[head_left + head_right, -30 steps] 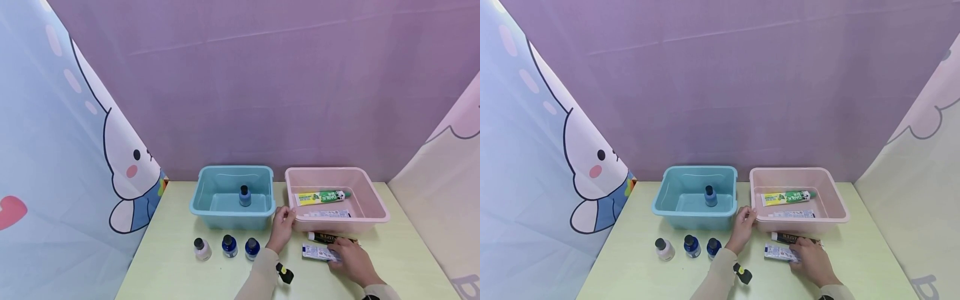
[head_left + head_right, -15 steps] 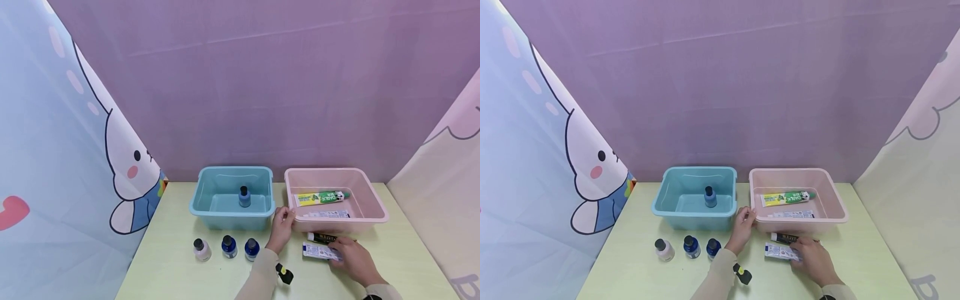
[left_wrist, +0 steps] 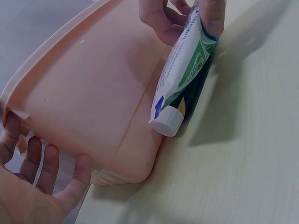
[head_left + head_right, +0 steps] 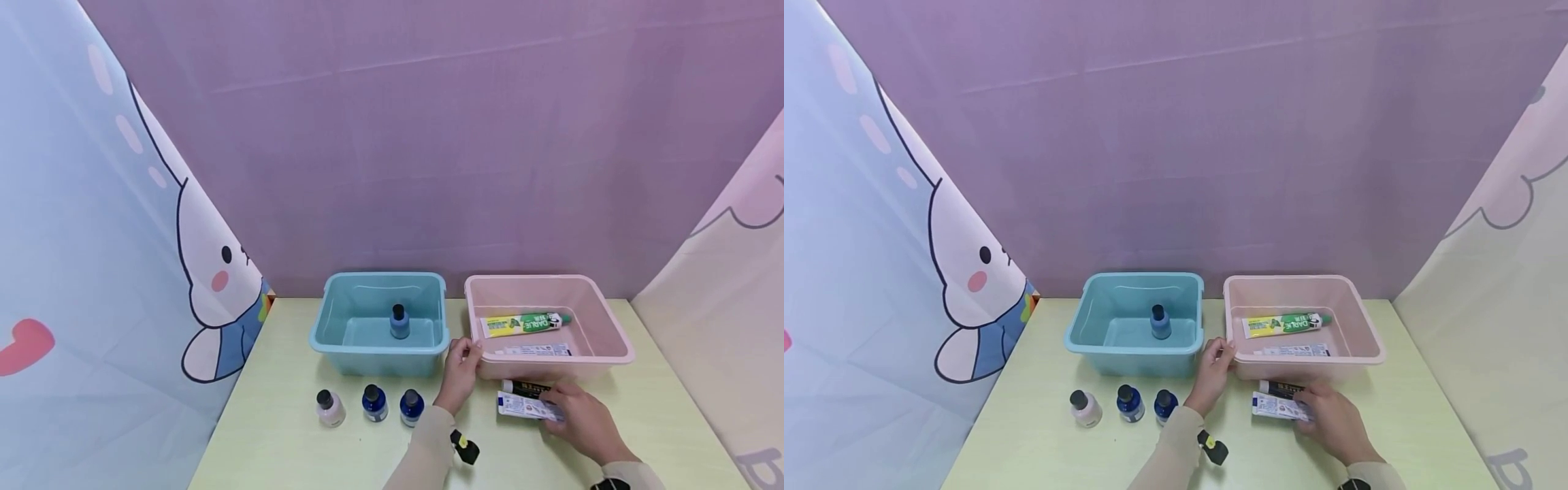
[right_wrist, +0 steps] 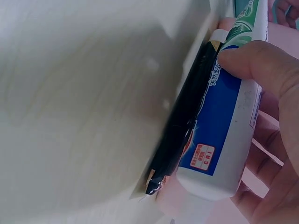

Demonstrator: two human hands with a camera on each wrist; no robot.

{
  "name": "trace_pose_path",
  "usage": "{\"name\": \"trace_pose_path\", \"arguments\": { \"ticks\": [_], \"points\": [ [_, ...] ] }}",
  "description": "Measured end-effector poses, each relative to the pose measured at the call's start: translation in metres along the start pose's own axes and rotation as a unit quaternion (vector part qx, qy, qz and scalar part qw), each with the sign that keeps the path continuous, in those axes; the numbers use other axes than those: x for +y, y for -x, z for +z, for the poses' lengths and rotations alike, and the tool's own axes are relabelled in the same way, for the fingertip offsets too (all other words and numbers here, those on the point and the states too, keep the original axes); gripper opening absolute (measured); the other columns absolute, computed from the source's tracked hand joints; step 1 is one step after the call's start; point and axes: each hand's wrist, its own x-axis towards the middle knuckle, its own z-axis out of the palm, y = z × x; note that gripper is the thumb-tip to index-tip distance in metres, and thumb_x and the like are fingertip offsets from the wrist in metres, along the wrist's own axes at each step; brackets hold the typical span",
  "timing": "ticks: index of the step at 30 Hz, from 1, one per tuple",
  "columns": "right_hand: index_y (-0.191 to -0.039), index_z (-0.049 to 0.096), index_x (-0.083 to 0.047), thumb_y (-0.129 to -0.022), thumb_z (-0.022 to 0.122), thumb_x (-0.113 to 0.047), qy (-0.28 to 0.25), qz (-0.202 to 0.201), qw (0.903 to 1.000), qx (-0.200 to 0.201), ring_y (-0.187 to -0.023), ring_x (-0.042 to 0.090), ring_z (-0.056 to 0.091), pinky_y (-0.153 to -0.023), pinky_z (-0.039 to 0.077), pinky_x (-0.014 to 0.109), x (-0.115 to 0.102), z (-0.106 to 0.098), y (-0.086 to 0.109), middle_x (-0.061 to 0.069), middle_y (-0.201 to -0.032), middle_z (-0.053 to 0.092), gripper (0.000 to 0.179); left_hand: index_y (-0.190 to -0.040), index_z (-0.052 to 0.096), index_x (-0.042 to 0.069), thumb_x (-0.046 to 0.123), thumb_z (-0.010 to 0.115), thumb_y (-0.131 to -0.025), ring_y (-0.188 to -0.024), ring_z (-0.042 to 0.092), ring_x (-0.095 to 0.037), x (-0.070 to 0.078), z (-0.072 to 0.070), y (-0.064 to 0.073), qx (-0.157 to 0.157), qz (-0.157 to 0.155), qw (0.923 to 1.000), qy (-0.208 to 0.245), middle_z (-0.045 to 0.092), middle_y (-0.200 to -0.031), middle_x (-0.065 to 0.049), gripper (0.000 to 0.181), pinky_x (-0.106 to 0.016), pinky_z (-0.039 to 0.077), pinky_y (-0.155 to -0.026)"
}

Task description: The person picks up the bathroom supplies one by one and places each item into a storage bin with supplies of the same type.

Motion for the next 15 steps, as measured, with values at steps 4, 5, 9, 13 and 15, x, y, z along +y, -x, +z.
{"name": "trace_pose_path", "arguments": {
  "ticks": [4, 5, 9, 13, 15],
  "points": [
    [-0.097, 0.077, -0.016, -0.061, 0.095, -0.027, -0.004, 0.005, 0.9999, -0.010, -0.086, 0.011, 0.056, -0.069, 0.053, 0.035, 0.000, -0.003, -0.001, -0.005, -0.096, 0.064, 0.042, -0.100, 0.061, 0.013, 0.048, 0.052, -0.105, -0.103, 0.050, -0.012, -0.001, -0.001, 0.000, -0.004, -0.001, 1.0000, 0.002, 0.047, -0.109, 0.008, 0.036, -0.035, 0.052, -0.089],
    [-0.098, 0.077, -0.016, -0.061, 0.095, -0.026, -0.004, 0.005, 0.9999, -0.011, -0.088, 0.012, 0.058, -0.071, 0.054, 0.036, -0.001, -0.004, -0.001, -0.004, -0.097, 0.064, 0.042, -0.100, 0.061, 0.013, 0.047, 0.052, -0.105, -0.103, 0.050, -0.012, -0.001, -0.001, 0.000, -0.006, 0.001, 1.0000, 0.002, 0.047, -0.109, 0.008, 0.036, -0.035, 0.052, -0.089],
    [-0.098, 0.077, -0.015, -0.061, 0.095, -0.023, -0.008, -0.003, 1.0000, 0.001, -0.094, 0.016, 0.062, -0.074, 0.056, 0.039, -0.001, -0.008, -0.002, 0.000, -0.101, 0.067, 0.042, -0.101, 0.061, 0.013, 0.047, 0.051, -0.106, -0.104, 0.051, -0.012, -0.001, -0.001, 0.000, -0.010, 0.005, 0.9999, 0.001, 0.047, -0.110, 0.008, 0.035, -0.030, 0.051, -0.087],
    [-0.098, 0.077, -0.014, -0.061, 0.095, -0.020, -0.013, -0.005, 0.9999, 0.009, -0.098, 0.019, 0.064, -0.076, 0.058, 0.041, -0.001, -0.012, -0.003, 0.003, -0.106, 0.068, 0.042, -0.103, 0.061, 0.011, 0.047, 0.051, -0.106, -0.104, 0.050, -0.012, -0.002, -0.002, -0.001, -0.013, 0.006, 0.9999, 0.001, 0.047, -0.110, 0.008, 0.037, -0.028, 0.051, -0.086],
    [-0.098, 0.076, -0.014, -0.061, 0.094, -0.019, -0.017, -0.006, 0.9998, 0.011, -0.099, 0.021, 0.064, -0.076, 0.058, 0.042, -0.001, -0.014, -0.003, 0.004, -0.108, 0.068, 0.041, -0.106, 0.061, 0.008, 0.046, 0.050, -0.106, -0.104, 0.050, -0.012, -0.002, -0.002, -0.001, -0.014, 0.005, 0.9999, -0.002, 0.047, -0.110, 0.009, 0.039, -0.028, 0.051, -0.087]
  ]
}}
